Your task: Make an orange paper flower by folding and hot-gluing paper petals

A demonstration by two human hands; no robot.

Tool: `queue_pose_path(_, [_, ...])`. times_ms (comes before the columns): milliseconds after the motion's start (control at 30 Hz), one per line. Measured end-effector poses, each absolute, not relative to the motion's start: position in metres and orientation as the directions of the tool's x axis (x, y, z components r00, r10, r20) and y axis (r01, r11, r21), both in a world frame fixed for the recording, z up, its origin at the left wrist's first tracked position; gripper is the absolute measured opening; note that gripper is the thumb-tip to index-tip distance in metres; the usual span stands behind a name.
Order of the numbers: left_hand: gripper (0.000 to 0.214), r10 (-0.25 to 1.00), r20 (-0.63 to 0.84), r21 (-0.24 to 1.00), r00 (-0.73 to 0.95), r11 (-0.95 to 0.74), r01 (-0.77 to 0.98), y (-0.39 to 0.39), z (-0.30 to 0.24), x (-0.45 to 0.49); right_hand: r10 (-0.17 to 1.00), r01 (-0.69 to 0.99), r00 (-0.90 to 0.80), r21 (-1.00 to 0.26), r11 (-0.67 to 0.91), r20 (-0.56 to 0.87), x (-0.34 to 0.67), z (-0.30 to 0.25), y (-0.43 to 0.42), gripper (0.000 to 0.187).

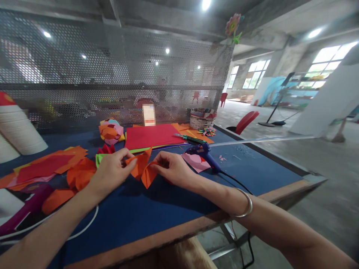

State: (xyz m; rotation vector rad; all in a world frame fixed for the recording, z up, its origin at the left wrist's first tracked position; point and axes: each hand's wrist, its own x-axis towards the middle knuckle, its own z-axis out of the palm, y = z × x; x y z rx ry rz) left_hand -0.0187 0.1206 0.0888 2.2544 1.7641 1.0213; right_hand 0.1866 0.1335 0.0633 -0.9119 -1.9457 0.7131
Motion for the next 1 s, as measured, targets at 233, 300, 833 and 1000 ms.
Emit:
queue_pose_path(233, [0.023, 0.915, 0.355, 0.697, 0.193, -0.396, 0.597, 0.109, 0.079, 0.001, 0.73, 0.303, -0.331, -0.665, 0.682, 0.598, 0.187, 0.063, 0.136, 0.02])
queue_pose_path(300, [0.02, 0.91, 0.355, 0.748, 0.215, -0.415, 0.517, 0.109, 0.079, 0.003, 0.732, 0.304, -0.309, -0.667, 0.681, 0.607, 0.187, 0.063, 0.136, 0.022])
queue_pose_path(833, [0.03, 0.945, 0.283, 0.884, 0.161, -0.323, 0.339, 0.099, 0.084, 0.01, 0.822, 0.362, -0.23, -0.738, 0.57, 0.522, 0.185, 0.063, 0.132, 0.016])
queue_pose_path(1000, [0.043, 0.93, 0.326, 0.871, 0.169, -0.365, 0.329, 0.102, 0.083, 0.016, 0.783, 0.35, -0.257, -0.701, 0.622, 0.566, 0.183, 0.063, 0.129, 0.015])
